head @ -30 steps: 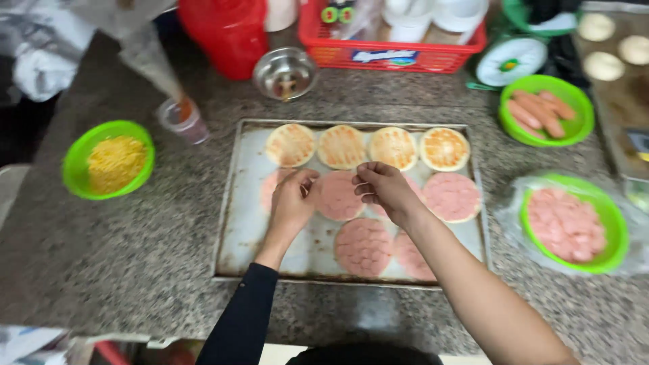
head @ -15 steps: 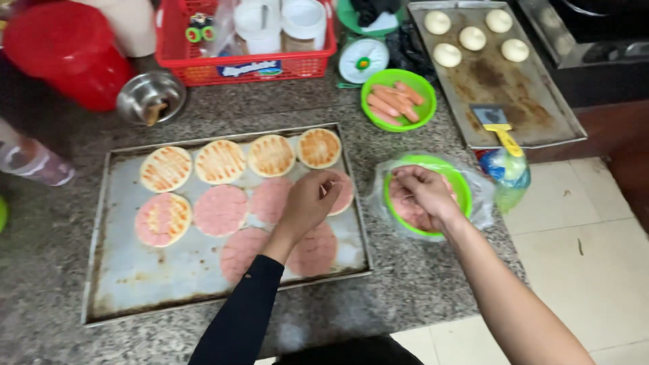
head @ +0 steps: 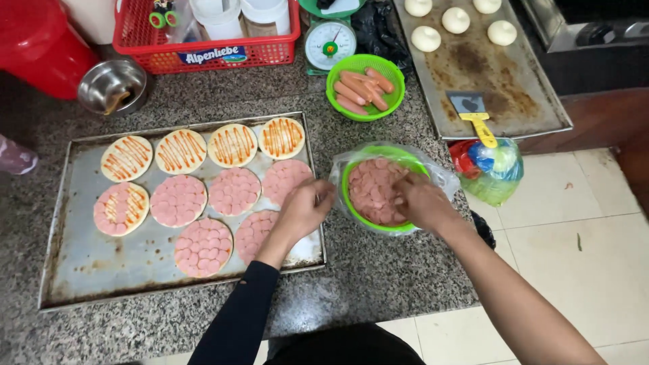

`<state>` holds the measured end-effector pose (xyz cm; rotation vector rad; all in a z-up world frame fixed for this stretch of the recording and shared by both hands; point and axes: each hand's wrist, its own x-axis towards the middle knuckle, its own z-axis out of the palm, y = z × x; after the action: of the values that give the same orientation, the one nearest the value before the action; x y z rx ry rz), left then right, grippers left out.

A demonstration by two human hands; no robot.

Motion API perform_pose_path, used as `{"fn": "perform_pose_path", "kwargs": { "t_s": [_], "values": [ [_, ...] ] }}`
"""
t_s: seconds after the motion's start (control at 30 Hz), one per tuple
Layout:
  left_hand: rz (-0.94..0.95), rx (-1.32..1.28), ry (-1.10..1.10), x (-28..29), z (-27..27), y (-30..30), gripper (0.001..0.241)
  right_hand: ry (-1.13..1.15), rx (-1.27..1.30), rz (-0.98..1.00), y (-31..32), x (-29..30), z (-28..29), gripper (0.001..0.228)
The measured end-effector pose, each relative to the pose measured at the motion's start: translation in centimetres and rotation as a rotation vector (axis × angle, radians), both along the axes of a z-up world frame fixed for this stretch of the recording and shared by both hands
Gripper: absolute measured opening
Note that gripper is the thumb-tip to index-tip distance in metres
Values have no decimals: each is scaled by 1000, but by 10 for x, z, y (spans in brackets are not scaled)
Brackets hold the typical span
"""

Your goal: Decorate small circular pastries with sliced ham or sausage pieces.

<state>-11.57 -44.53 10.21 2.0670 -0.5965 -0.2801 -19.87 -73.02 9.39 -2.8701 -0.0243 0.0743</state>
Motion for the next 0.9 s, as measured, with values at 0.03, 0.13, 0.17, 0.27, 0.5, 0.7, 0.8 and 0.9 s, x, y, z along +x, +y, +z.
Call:
{"fn": "perform_pose_path", "kwargs": {
  "t_s": [0.03, 0.13, 0.17, 0.27, 0.5, 0.7, 0.8, 0.9],
  "values": [
    [4, 6, 3, -1, 0, 1, 22, 3, 6, 4, 0, -1, 1, 41],
    [5, 32, 3, -5, -4, 1, 22, 295, -161, -39, -1, -5, 9, 39],
    [14, 34, 7, -7, -7, 0, 23, 288, -242, -51, 1, -6, 12, 43],
    [4, 18, 5, -13, -7, -4, 23, 338, -318, -89, 13, -2, 30, 53],
    [-66, 46, 29, -22, 3, -14, 22, 336, -346, -118, 15, 3, -4, 53],
    [-55, -5, 26, -24, -1, -2, 24, 324, -107, -182, 12, -3, 0, 32],
    [-36, 57, 25, -24, -4, -1, 26, 239, -19, -165, -1, -3, -5, 28],
    [-30, 38, 41, -24, -16, -2, 26, 168, 57, -164, -7, -3, -4, 26]
  ]
}}
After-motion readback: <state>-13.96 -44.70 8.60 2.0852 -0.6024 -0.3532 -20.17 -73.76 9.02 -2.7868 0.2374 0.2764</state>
